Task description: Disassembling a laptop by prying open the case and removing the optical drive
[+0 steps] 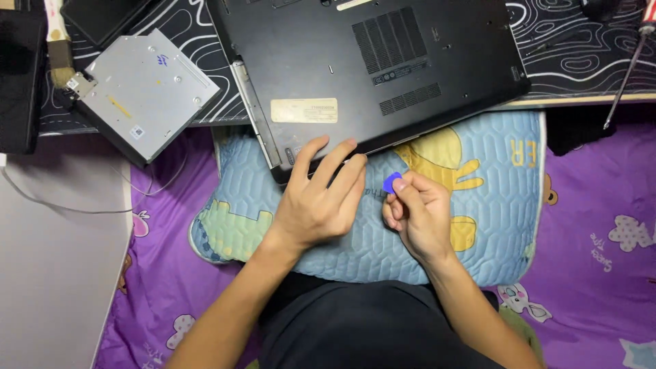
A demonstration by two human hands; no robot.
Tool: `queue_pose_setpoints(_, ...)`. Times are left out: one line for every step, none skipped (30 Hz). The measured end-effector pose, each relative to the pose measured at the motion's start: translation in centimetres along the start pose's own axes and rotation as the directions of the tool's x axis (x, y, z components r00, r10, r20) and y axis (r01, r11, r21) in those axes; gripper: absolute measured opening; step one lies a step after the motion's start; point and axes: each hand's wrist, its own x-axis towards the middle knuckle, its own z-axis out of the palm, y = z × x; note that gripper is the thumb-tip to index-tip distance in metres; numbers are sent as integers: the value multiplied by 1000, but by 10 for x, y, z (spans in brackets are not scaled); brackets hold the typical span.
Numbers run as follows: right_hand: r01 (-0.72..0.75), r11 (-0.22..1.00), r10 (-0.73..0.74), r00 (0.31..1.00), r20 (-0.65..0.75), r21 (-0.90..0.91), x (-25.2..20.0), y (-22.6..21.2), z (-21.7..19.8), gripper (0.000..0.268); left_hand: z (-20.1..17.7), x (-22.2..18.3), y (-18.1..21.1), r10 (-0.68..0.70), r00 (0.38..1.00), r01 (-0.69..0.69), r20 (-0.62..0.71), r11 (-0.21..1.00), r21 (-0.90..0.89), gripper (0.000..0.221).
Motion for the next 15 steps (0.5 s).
queue_pose_setpoints(-2, 1000, 2, 1000, 1, 3, 1, 1, -1, 30, -3, 3, 3, -11, 1000, 11, -11, 1000, -9, 19)
queue_pose_setpoints(-3, 1000, 3, 1000, 2, 5, 1, 2, -1, 30, -6, 6, 7, -22, 1000, 22, -22, 1000, -18, 21)
queue_pose_setpoints(-2, 1000, 2, 1000, 2, 7, 1, 3, -2, 30, -10, 4, 14, -20, 1000, 20, -22, 1000, -17, 21)
queue_pose_setpoints(-21, 999, 22, 1000, -17, 27, 1, 3, -2, 30, -15, 1, 22, -36, 999, 34, -19, 995, -94, 22)
queue_pose_setpoints(-40, 998, 42, 999, -34, 48, 2, 4, -2, 30, -20, -1, 28, -52, 998, 49, -16, 985, -167, 24)
queue_pose_setpoints(-39, 998, 40, 999, -30, 51, 4, 3, -1, 30, -26, -5, 31, -50, 999, 47, -16, 985, -163, 24)
queue_pose_setpoints(-60, 995, 64, 996, -54, 74, 4, 1, -1, 30, -32, -10, 36, -89, 996, 87, 2, 976, -202, 24)
queue_pose_setpoints(-81, 992, 89, 993, -77, 97, 4, 0, -1, 30, -38, -15, 41, -126, 992, 127, 21, 963, -239, 25)
queue_pose_setpoints(-84, 992, 91, 993, -70, 98, 5, -1, -1, 30, -45, -26, 25, -129, 991, 130, 22, 964, -232, 25)
queue_pose_setpoints(-97, 990, 104, 992, -69, 99, 5, -1, 0, 29, -53, -38, 9, -182, 972, 203, 150, 968, -146, 24)
queue_pose_setpoints(-110, 989, 117, 991, -71, 100, 3, -3, 0, 29, -61, -50, -7, -239, 932, 263, 271, 963, -54, 24)
queue_pose_setpoints(-113, 988, 120, 990, -68, 101, 2, -3, 1, 29, -72, -44, -27, -242, 931, 265, 272, 963, -50, 24)
queue_pose_setpoints(-113, 990, 118, 992, -54, 86, 3, -4, 3, 29, -83, -38, -48, -326, 943, 317, 66, 942, 110, 17)
queue_pose_setpoints(-113, 991, 116, 992, -40, 71, 3, -4, 5, 29, -94, -31, -70, -358, 921, 387, -152, 887, 252, 11)
queue_pose_setpoints(-114, 991, 117, 993, -34, 70, 3, -11, 8, 29, -101, -32, -92, -359, 920, 389, -154, 885, 257, 11)
